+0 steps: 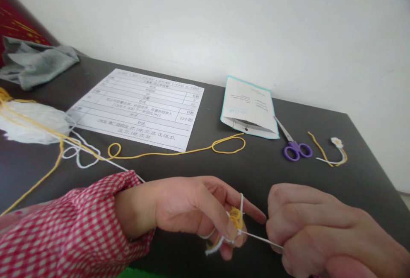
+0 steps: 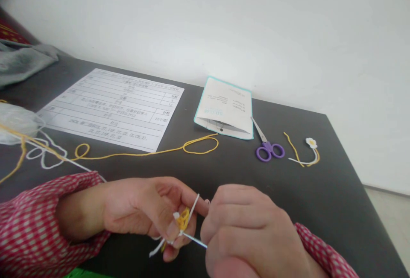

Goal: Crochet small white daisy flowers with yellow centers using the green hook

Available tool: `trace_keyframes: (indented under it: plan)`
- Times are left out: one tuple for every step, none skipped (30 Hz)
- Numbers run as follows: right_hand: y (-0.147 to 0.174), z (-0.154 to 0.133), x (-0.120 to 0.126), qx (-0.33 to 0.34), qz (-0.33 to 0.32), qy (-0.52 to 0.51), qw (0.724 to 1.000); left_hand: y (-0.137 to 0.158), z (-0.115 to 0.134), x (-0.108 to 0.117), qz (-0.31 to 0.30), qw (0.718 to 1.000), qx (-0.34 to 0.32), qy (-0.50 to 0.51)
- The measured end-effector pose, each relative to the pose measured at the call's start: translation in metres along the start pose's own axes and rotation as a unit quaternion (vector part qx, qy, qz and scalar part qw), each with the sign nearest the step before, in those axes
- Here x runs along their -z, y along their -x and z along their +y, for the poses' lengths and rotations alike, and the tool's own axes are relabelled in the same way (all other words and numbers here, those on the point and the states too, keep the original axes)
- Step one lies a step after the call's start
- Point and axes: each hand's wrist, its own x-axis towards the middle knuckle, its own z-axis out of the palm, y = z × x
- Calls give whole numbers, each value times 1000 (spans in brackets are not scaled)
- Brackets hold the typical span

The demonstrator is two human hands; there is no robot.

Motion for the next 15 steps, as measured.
trace_keyframes:
  plan:
    - [2, 0, -2, -27, 25, -27, 999, 0, 1, 0, 1, 1000, 1, -5]
    - [3, 0, -4, -56, 49, -67, 995, 1, 1, -1, 4, 1000, 2, -8]
    - [3, 1, -5, -58, 38, -111, 991, 1, 2, -1, 7, 1000, 3, -11]
    - [4, 1, -6, -74, 34, -137, 987, 2, 2, -2, 8, 1000, 4, -14]
    - [4, 2, -6, -93, 24, -159, 983, 2, 2, -2, 7, 1000, 5, -17]
    - [4, 2, -6, -96, 26, -171, 980, 2, 2, -3, 5, 1000, 2, -19]
    - [3, 2, -5, -107, 29, -177, 978, 3, 2, -3, 4, 1000, 1, -21]
    - [3, 3, -5, -110, 33, -177, 978, 3, 2, -3, 5, 1000, -2, -22]
    - [3, 3, -4, -107, 35, -167, 980, 3, 1, -3, 6, 1000, -4, -23]
    - [2, 3, -2, -93, 30, -149, 984, 3, 1, -3, 8, 1000, -5, -22]
    - [1, 3, -1, -67, 18, -121, 990, 3, 1, -2, 9, 1000, -5, -20]
    - [-1, 3, 1, -34, -4, -86, 996, 2, 0, -2, 7, 1000, -4, -17]
    - [-3, 3, 2, -1, -29, -55, 998, 1, 0, -1, 4, 1000, -3, -14]
    - [-4, 3, 4, 16, -41, -37, 998, 1, 0, -1, 0, 1000, -2, -11]
    - [-6, 2, 6, 15, -45, -32, 998, 0, -1, 0, -2, 1000, -1, -8]
